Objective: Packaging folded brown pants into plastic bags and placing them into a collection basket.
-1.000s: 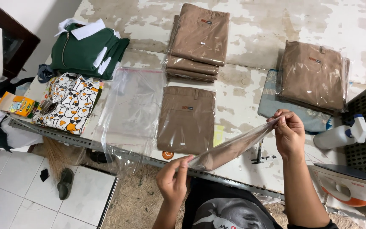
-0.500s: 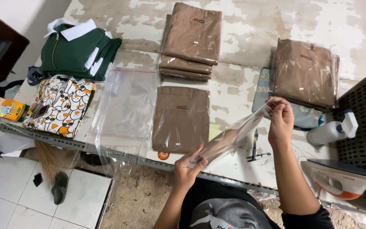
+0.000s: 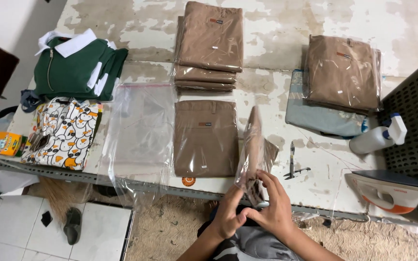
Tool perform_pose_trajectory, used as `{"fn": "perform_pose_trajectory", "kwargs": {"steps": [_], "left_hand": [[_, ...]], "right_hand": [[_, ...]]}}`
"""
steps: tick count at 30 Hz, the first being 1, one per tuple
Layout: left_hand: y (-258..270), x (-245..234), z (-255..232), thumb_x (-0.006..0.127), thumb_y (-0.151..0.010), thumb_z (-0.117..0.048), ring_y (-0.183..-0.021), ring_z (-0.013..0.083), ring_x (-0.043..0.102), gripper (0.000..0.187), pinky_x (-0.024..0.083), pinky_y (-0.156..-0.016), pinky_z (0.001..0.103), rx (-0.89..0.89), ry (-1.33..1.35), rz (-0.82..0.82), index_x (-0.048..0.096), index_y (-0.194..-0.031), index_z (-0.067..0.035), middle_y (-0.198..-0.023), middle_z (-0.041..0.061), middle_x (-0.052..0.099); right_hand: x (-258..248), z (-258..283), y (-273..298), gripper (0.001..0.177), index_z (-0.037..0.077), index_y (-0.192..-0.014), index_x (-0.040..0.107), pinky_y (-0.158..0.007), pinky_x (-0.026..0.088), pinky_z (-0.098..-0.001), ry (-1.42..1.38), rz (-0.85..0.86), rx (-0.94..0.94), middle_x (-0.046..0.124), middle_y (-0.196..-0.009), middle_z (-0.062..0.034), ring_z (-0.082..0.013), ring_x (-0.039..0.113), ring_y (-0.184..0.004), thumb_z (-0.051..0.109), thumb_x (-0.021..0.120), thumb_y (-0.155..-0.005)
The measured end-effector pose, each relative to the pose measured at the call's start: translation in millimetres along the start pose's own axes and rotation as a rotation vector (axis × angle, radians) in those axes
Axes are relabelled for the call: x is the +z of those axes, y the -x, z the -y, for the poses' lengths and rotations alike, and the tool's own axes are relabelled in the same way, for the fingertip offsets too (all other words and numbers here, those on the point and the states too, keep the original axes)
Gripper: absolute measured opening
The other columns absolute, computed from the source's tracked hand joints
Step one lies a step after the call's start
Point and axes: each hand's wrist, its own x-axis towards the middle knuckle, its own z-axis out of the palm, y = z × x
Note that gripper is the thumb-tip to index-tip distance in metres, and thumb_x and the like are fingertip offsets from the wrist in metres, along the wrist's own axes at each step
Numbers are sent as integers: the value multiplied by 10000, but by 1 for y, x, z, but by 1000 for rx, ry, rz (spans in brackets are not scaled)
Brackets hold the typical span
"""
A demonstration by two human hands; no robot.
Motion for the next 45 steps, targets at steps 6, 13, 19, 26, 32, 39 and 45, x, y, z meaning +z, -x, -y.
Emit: {"fn": "perform_pose_trajectory", "kwargs": {"steps": [6, 13, 19, 26, 32, 39, 45], "left_hand": [[-22, -7, -18, 40, -690, -1022, -1503, 485, 280, 1433, 92, -1220, 656, -60, -233, 564, 257, -1519, 127, -1656, 308, 197], [-49, 9, -2, 136, -691, -944, -1425, 563, 339, 1213, 88, -1208, 713, -34, -384, 632, 604, -1144, 80, -1473, 462, 347], [-70, 16, 64, 327, -892, -814, -1086, 278, 636, 916, 549, -844, 388, -15, -75, 637, 245, -1629, -277, -1518, 157, 413], [-126, -17, 217, 609, -897, 77, -1393, 541, 366, 682, 284, -1180, 624, -238, 89, -270, 366, -1529, -3, -1482, 341, 418], [-161, -26, 213, 718, -955, -80, -1144, 186, 664, 213, 483, -1060, 347, -230, 528, -56, 671, -1163, -71, -1147, 119, 739], [-106, -90, 60, 858, -796, -52, -828, 215, 785, 98, 606, -826, 324, -364, 428, -304, 811, -864, 0, -826, 195, 800], [14, -150, 21, 746, -895, -34, -941, 294, 827, 51, 715, -854, 395, -145, 375, -88, 778, -876, -68, -985, 140, 813]], "right_hand": [[-7, -1, 33, 1097, 44, -1474, 486, -1011, 556, -466, 179, -126, 85, 595, -1461, -158, -317, 609, -1321, 830, 536, -709], [-4, -68, 57, 674, -21, -1516, 446, -585, 613, -224, 483, -271, -8, 607, -1475, -162, -252, 740, -1090, 136, 706, -915], [-22, -68, 43, 455, 151, -1504, 581, -466, 398, -324, 407, -500, 382, 786, -1052, -110, -157, 580, -522, 79, 530, -1058], [-58, -47, 16, 307, 25, -1282, 720, -1032, 514, -464, -76, -695, 368, 735, -1148, -196, -306, 669, -1164, -18, 511, -1060], [-75, -73, 19, 308, 16, -1306, 708, -1024, 508, -462, -134, -630, 344, 734, -1151, -190, -289, 663, -1167, 35, 485, -1095], [-98, -42, 16, 394, -110, -1370, 567, -1052, 471, -517, -245, -483, 234, 690, -1223, -293, -379, 658, -1171, -57, 513, -984], [-97, -46, 39, 325, -52, -1137, 690, -1070, 615, -470, -542, -92, 83, 694, -1297, -230, -366, 728, -1193, 220, 558, -1020]]}}
